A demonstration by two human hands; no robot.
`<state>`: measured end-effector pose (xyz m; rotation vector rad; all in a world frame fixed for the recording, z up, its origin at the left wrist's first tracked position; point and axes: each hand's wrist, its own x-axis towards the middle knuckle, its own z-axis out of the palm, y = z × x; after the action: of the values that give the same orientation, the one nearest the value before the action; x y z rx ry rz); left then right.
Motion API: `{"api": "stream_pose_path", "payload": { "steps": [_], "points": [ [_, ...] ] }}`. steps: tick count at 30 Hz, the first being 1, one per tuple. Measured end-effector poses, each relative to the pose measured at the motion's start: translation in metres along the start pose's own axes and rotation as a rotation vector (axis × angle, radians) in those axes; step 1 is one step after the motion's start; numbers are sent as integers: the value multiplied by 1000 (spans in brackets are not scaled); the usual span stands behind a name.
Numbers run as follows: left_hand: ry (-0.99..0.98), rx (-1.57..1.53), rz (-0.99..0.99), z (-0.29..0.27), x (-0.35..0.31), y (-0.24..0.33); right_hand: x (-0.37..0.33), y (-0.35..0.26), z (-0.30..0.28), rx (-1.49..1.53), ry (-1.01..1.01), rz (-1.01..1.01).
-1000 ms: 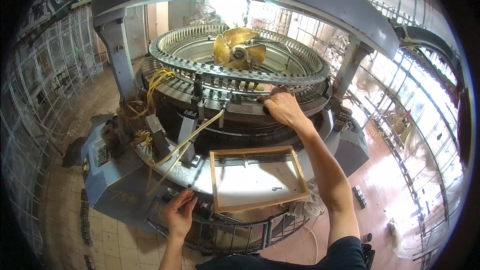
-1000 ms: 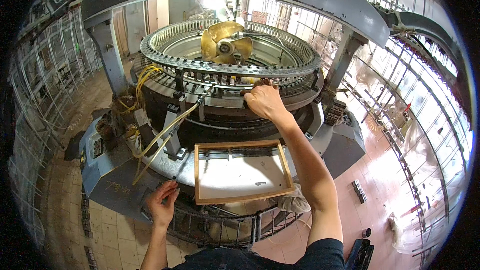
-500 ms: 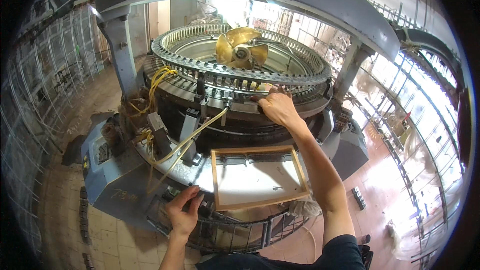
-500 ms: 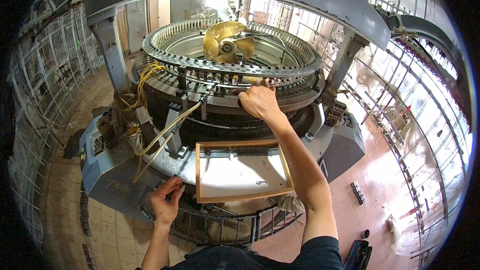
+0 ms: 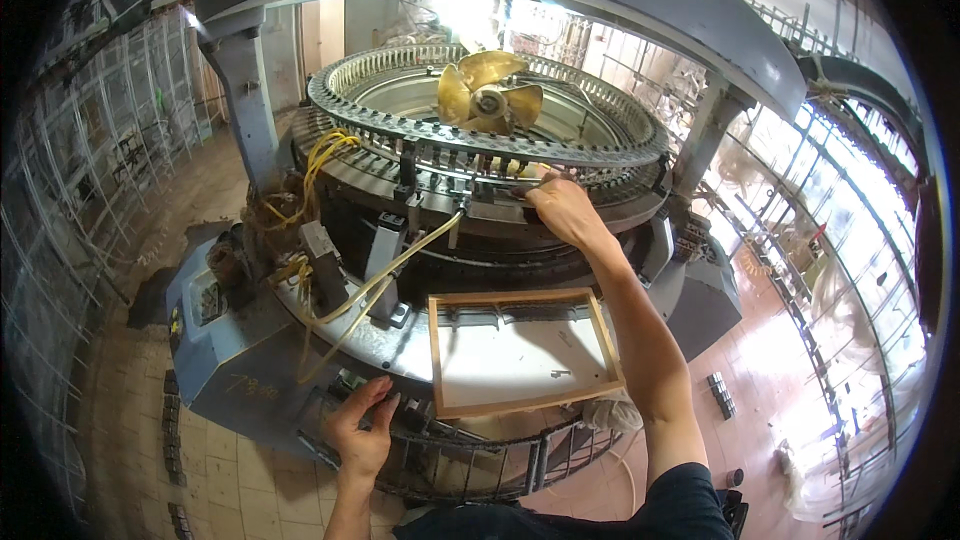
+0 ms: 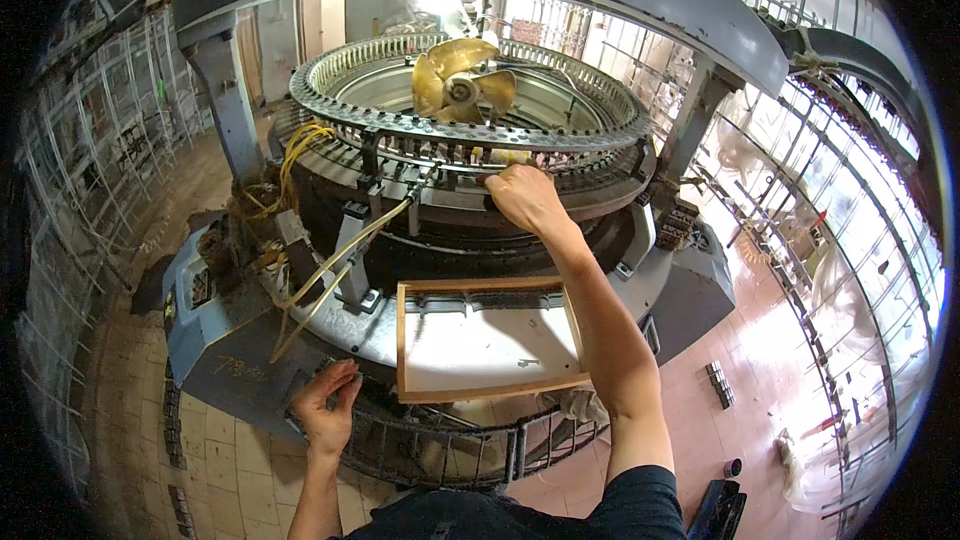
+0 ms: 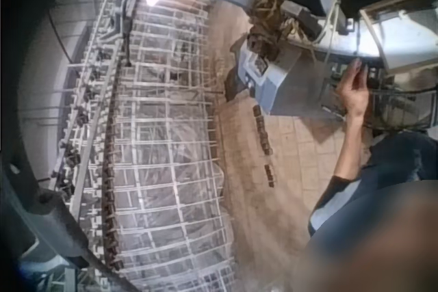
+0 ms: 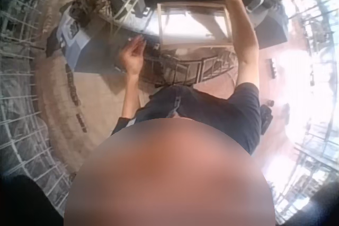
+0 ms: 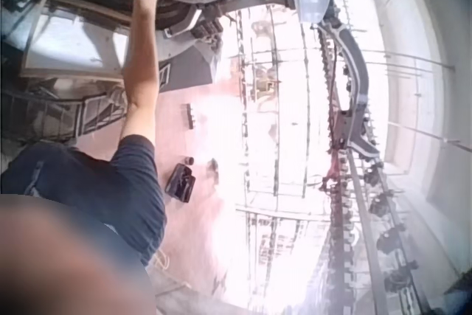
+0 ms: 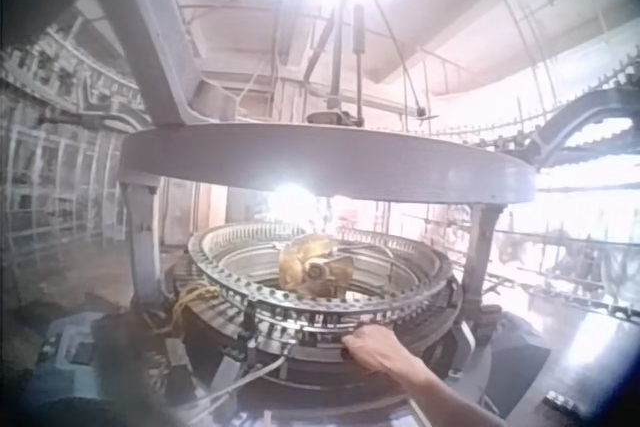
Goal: The person assembles a large circular industrial machine by inserting small metal pins into slots around its perimeter. They use a screwdriver to tighten components and repeatedly place pins into the machine's ring structure.
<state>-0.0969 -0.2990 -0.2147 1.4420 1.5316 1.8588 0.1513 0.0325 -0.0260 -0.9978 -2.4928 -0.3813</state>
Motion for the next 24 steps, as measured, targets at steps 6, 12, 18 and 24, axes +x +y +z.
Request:
{"api": "stream_pose_path", "payload": {
  "steps": [6, 12, 18, 24],
  "points": [
    [5, -38, 1, 4, 1, -1, 0, -10, -7, 27, -53, 124],
    [14, 24, -5, 7, 2, 3, -5, -15, -13, 66, -47, 126],
    [14, -70, -1, 19, 3, 2, -1, -12, -5, 185, -17, 216],
    [-2, -13, 25, 19, 4, 0, 8, -1, -2, 146, 128, 154]
  ]
}}
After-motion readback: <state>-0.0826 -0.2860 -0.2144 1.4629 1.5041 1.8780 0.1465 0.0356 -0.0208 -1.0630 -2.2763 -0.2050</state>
